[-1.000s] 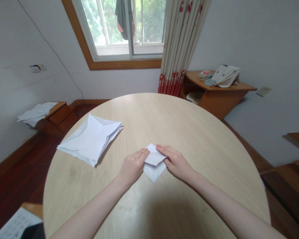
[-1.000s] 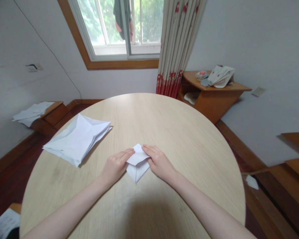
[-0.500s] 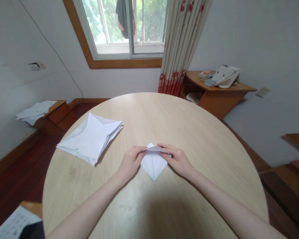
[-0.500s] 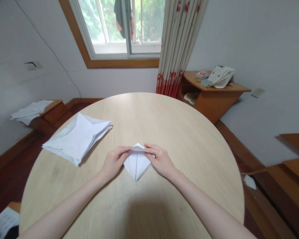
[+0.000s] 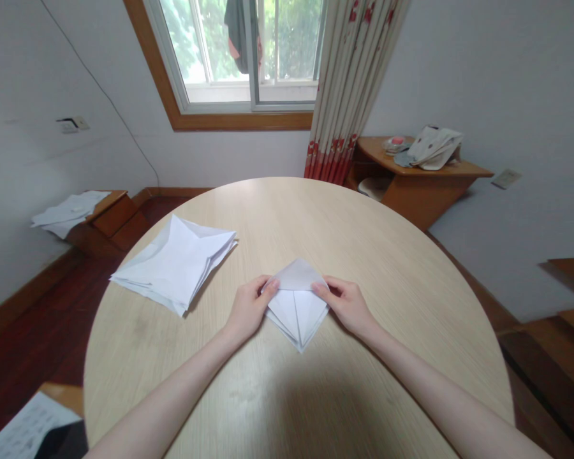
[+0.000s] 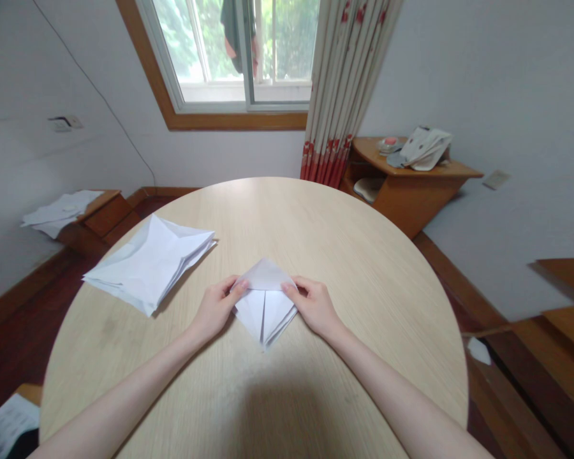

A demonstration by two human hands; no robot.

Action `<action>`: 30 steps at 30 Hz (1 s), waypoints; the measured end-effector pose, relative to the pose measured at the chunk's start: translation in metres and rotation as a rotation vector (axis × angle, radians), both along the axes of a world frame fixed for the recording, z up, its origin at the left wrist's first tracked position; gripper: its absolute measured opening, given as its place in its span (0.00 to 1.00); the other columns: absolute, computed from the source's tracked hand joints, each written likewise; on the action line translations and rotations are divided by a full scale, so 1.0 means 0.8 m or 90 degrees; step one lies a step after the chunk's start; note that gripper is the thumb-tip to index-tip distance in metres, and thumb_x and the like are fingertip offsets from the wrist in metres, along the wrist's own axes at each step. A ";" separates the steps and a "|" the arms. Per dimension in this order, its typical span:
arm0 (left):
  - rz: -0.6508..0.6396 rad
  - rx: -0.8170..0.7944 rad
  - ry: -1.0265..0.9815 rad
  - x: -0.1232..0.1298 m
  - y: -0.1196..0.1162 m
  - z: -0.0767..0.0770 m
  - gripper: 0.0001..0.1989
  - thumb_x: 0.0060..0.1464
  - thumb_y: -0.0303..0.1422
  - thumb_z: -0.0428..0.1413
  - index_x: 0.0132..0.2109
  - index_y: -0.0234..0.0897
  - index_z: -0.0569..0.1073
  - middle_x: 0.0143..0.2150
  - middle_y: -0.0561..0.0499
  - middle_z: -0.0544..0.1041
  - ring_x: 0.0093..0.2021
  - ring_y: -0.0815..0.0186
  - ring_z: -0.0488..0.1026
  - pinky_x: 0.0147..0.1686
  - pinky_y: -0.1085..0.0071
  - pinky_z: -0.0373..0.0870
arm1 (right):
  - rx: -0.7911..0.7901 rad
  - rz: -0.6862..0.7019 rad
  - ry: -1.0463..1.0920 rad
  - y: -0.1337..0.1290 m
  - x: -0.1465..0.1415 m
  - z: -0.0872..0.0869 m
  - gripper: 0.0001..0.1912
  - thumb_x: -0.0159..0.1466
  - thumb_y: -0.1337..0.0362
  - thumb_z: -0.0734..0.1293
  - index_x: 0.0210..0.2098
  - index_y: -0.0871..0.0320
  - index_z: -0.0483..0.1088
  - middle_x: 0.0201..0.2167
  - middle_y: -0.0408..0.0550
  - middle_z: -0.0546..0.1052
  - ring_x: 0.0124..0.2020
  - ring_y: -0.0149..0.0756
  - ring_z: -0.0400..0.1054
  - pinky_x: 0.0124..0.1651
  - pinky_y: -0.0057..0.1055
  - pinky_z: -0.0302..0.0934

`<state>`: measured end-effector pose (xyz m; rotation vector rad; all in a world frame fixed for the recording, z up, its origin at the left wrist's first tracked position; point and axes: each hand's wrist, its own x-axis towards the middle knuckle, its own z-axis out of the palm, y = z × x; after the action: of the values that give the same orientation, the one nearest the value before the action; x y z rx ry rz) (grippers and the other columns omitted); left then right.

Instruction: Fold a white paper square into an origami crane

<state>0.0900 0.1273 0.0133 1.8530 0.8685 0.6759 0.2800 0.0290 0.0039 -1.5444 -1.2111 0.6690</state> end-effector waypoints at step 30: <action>-0.014 0.050 0.022 0.001 -0.001 -0.002 0.15 0.59 0.40 0.48 0.40 0.35 0.75 0.36 0.49 0.78 0.36 0.63 0.72 0.34 0.71 0.65 | -0.088 0.066 -0.051 -0.002 0.002 0.004 0.13 0.57 0.57 0.65 0.35 0.60 0.74 0.28 0.46 0.76 0.28 0.35 0.66 0.31 0.31 0.59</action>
<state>0.0904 0.1264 0.0121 1.9471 0.8533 0.6743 0.2816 0.0271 0.0072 -1.6433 -1.3359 0.7787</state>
